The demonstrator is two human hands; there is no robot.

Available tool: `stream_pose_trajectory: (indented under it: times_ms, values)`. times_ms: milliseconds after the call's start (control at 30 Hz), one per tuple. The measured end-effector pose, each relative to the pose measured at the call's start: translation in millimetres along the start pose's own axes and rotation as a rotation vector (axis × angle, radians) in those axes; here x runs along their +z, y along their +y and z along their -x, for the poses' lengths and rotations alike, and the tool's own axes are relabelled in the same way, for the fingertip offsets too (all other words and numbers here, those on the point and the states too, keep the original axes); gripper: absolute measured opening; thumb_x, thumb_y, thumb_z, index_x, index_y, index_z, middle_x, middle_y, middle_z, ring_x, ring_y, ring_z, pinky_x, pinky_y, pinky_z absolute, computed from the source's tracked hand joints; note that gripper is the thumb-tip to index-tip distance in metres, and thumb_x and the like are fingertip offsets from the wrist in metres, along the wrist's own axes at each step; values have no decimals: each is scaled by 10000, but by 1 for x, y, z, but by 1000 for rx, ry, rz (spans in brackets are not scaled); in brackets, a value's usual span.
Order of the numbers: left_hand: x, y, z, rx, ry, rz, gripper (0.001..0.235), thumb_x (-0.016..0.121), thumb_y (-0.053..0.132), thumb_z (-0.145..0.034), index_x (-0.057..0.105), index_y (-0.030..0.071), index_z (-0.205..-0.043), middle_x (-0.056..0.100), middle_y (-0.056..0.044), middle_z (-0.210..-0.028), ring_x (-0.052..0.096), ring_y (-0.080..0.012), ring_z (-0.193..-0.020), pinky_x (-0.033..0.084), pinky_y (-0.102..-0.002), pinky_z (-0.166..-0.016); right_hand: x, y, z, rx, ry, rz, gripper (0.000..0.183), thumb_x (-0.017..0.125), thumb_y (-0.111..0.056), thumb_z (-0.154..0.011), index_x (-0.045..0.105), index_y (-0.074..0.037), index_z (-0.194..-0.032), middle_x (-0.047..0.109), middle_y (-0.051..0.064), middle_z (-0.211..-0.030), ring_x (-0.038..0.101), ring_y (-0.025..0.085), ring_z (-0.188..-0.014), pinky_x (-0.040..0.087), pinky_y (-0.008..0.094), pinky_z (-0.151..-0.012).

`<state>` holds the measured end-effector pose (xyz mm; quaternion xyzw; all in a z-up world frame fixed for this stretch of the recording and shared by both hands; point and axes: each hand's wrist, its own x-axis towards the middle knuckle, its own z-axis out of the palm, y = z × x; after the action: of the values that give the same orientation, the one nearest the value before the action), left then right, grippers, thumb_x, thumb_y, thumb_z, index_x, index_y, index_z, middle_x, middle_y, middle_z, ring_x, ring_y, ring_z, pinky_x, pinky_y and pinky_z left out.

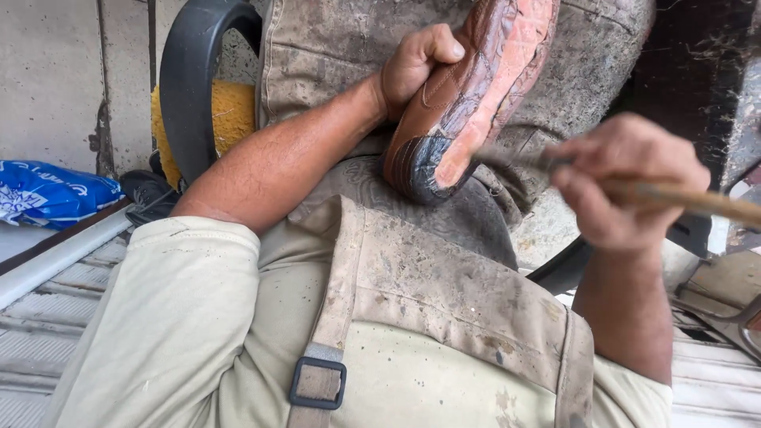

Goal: Applying a liquid coating to the sole and welt of a leather shoe using a brush

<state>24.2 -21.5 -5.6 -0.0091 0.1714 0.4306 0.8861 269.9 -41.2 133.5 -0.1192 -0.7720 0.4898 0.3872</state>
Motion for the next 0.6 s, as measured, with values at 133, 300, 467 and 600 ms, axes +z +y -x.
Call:
stream_pose_trajectory:
  times_ms: [133,300,467,600]
  values:
    - [-24,6,-10,-11,-106,32,449,560,194,-749,680,-144,-1019,750,-276,-952,725,-378,-840,589,-489,-822,17,-24,-28,68,159,207,150,759,-29,-877,610,-20,-864,652,184,-863,709,237,-722,627,305,-645]
    - [-13,-4,-5,89,-325,33,536,546,98,-804,560,-86,-1307,702,-278,-1191,710,-407,-1044,571,-532,-981,-25,23,-34,-64,125,-96,256,648,86,-903,534,-96,-764,608,31,-765,712,154,-743,710,260,-720]
    - [41,15,19,213,83,-219,500,665,169,-672,685,-43,-1124,727,-235,-944,704,-335,-793,570,-476,-877,-17,-12,-69,25,111,153,140,799,-108,-776,686,-112,-693,710,137,-724,737,305,-602,563,358,-508]
    - [12,82,-7,303,-81,-302,337,527,93,-774,660,-166,-942,724,-255,-904,708,-334,-764,587,-440,-694,-49,-13,-69,-124,155,162,86,702,-103,-885,661,-171,-850,737,46,-839,704,57,-543,554,143,-370]
